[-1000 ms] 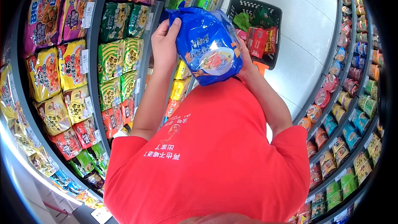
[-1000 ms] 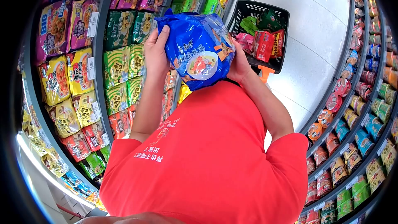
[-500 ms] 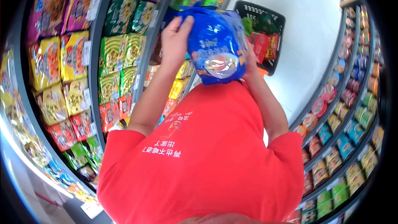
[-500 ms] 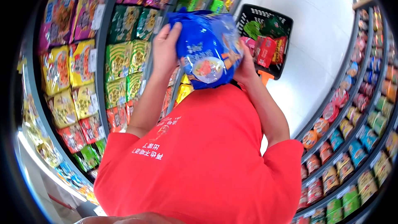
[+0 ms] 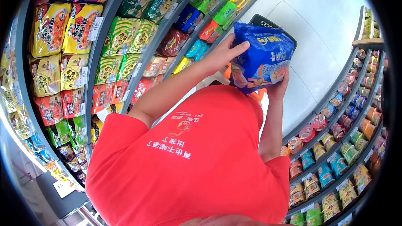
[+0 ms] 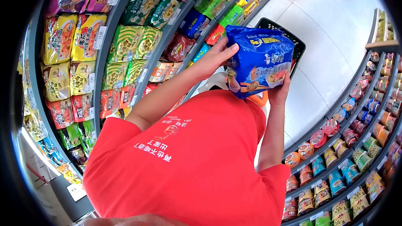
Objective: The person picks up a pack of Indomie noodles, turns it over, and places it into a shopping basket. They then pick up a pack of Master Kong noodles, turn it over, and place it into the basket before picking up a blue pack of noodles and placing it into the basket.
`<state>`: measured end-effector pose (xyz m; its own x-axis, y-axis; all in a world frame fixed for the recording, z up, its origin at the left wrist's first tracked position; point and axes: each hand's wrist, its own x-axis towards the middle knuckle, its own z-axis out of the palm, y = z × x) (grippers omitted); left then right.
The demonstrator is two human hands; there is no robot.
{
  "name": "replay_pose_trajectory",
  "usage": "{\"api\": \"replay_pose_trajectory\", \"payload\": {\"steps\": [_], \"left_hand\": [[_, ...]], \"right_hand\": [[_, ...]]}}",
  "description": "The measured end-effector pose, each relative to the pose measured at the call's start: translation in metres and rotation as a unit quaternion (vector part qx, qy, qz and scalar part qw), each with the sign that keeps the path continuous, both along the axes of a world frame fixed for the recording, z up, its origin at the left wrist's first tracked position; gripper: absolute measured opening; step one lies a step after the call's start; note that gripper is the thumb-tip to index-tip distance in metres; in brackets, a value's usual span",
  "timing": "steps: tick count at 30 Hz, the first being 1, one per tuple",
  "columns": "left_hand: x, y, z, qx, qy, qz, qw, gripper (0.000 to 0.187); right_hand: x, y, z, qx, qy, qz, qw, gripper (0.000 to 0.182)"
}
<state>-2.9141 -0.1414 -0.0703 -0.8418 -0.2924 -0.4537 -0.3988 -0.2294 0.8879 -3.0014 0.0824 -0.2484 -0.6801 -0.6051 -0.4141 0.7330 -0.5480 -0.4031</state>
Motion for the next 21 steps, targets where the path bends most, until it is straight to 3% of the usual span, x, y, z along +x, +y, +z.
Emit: {"api": "replay_pose_trajectory", "payload": {"steps": [3,7,10,12,16,21], "left_hand": [[-0.003,-0.011,0.002,0.075,-0.054,0.032,0.995,0.071],[0.006,-0.035,-0.031,0.145,-0.087,0.074,0.983,0.071],[0.013,-0.047,-0.043,0.237,-0.125,0.13,0.955,0.061],[0.019,-0.057,-0.052,0.257,-0.141,0.101,0.951,0.062],[0.036,-0.091,-0.094,0.333,-0.186,0.119,0.917,0.059],[0.049,-0.128,-0.113,0.409,-0.21,0.152,0.875,0.056]], "right_hand": [[-0.002,-0.006,-0.008,0.05,0.011,0.015,0.999,0.058],[-0.007,-0.026,0.001,0.105,0.093,0.015,0.99,0.048],[-0.01,-0.039,0.008,0.191,0.155,0.052,0.968,0.043],[-0.014,-0.052,0.009,0.226,0.206,0.083,0.948,0.043],[-0.022,-0.088,-0.003,0.315,0.286,0.144,0.894,0.053],[-0.031,-0.142,0.005,0.293,0.238,0.214,0.901,0.058]]}}
